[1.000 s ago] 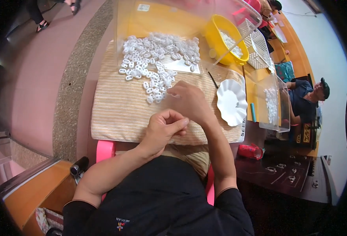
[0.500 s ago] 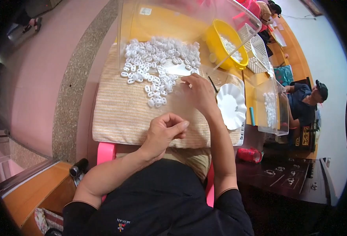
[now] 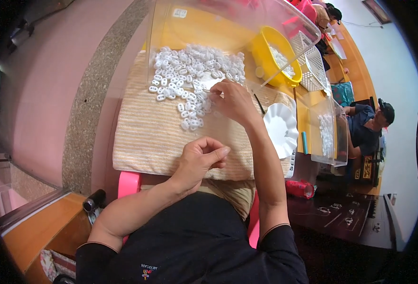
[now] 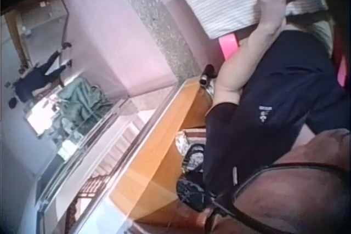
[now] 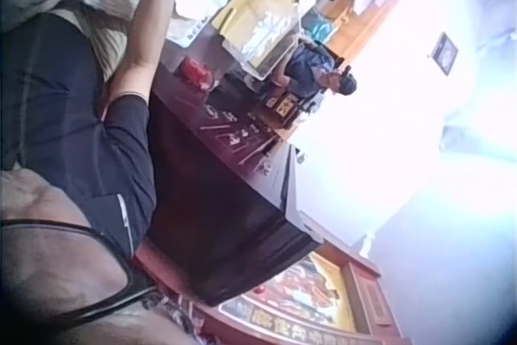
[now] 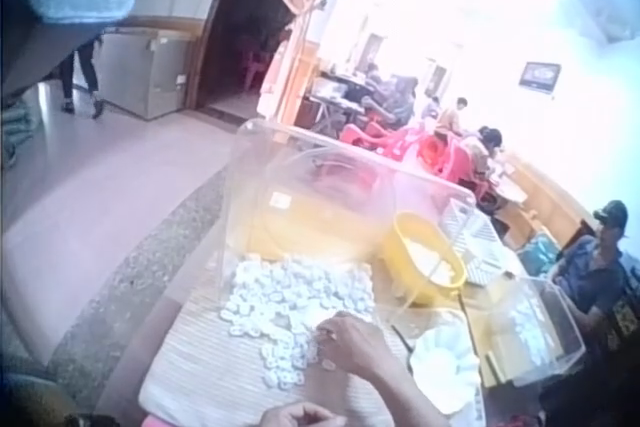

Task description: Sorting and inspecting small white plastic parts into various containers.

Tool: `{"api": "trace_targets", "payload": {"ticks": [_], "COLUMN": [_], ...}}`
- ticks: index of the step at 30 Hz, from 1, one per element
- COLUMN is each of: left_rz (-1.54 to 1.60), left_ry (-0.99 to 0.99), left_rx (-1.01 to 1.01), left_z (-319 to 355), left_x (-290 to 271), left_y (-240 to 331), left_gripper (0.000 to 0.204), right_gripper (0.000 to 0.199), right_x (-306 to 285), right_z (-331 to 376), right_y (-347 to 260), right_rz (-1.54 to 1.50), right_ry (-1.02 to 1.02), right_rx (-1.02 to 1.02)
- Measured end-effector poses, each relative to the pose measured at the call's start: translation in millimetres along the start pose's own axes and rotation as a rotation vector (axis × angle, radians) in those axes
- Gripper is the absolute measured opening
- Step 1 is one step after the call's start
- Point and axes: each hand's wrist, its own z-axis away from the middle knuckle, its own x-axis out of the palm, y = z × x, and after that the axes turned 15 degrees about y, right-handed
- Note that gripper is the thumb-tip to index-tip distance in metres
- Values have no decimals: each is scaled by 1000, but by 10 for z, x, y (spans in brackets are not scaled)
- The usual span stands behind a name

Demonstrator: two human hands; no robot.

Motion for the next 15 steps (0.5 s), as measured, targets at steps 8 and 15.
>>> {"api": "trace_targets", "payload": {"ticks": [8, 15], "left_rz": [6, 1], "left_ry": [-6, 7], "left_rx": [-3, 1], "left_z": [19, 26], "left_x": [-4, -20], "left_y": [5, 47], "left_gripper": [10, 10], "right_gripper": [19, 20], "right_x": [-168, 126], "right_z": [-20, -204], "right_y": [-62, -126], "right_rz": [-62, -82], "right_ry": [-171, 80], "right_rx": [72, -54]}}
